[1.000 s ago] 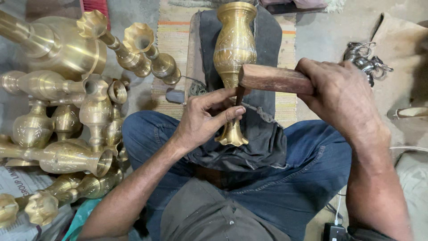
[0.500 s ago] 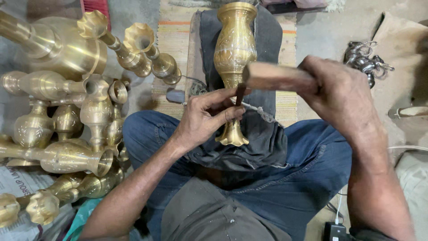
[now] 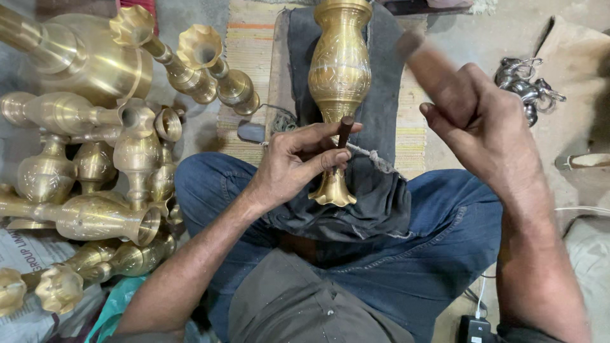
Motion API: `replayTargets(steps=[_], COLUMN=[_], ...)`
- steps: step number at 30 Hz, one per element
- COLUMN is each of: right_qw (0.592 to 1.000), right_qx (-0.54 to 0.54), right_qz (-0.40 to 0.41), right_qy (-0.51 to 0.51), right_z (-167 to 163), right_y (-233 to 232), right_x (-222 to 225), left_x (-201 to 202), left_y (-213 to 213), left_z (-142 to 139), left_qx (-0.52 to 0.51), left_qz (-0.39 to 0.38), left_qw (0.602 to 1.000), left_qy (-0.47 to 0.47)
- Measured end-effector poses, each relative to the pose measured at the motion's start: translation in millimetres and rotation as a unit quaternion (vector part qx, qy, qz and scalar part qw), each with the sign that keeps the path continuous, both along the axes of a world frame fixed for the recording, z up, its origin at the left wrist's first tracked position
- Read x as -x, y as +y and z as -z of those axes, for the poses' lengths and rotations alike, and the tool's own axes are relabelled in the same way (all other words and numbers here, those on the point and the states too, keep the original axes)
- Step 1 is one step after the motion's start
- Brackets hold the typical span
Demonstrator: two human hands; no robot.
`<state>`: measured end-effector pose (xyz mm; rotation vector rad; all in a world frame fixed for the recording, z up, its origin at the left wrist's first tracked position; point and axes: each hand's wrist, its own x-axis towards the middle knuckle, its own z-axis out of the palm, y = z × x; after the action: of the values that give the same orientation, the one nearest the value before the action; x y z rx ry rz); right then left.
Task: The person sits cross-legged on the floor holding a brass vase steady with one hand while positioning a small chisel against its surface with the other, striking the chisel with a wooden mallet to engrave decorative patterns into the metal. The person repositions the chisel repeatedly along the vase body to continue the engraved design.
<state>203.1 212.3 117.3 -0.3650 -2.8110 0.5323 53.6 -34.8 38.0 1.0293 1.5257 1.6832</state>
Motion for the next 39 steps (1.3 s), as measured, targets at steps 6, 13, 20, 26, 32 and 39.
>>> replayTargets(steps=[6,13,20,26,32,39], right_qw=[0.999,0.997,0.987,0.989,0.997,1.0], right_qx=[-0.027,0.04,0.148,0.106,0.074,0.004], right_qz=[-0.016,0.052,0.053,0.098,0.037,0.01], right_qy=[0.006,-0.03,0.023,-0.045,-0.002,0.003], right_z=[2,-8,-21,-24,-18,-13], right_y=[4,-5,-15,-15,-10,-3], right_x=[-1,2,7,7,6,0], left_x=[1,2,3,3,5,5], left_y=[-2,-1,-1,-2,-1,-3], left_z=[5,7,8,12,16,11], left_qx=[-0.005,-0.003,-0.013,-0.001,-0.019,-0.037], left_qz=[0.01,0.016,0.027,0.02,0.027,0.041], left_qw=[1.0,1.0,1.0,1.0,0.999,0.998], left_qy=[-0.009,0.006,0.003,-0.015,0.0,-0.011])
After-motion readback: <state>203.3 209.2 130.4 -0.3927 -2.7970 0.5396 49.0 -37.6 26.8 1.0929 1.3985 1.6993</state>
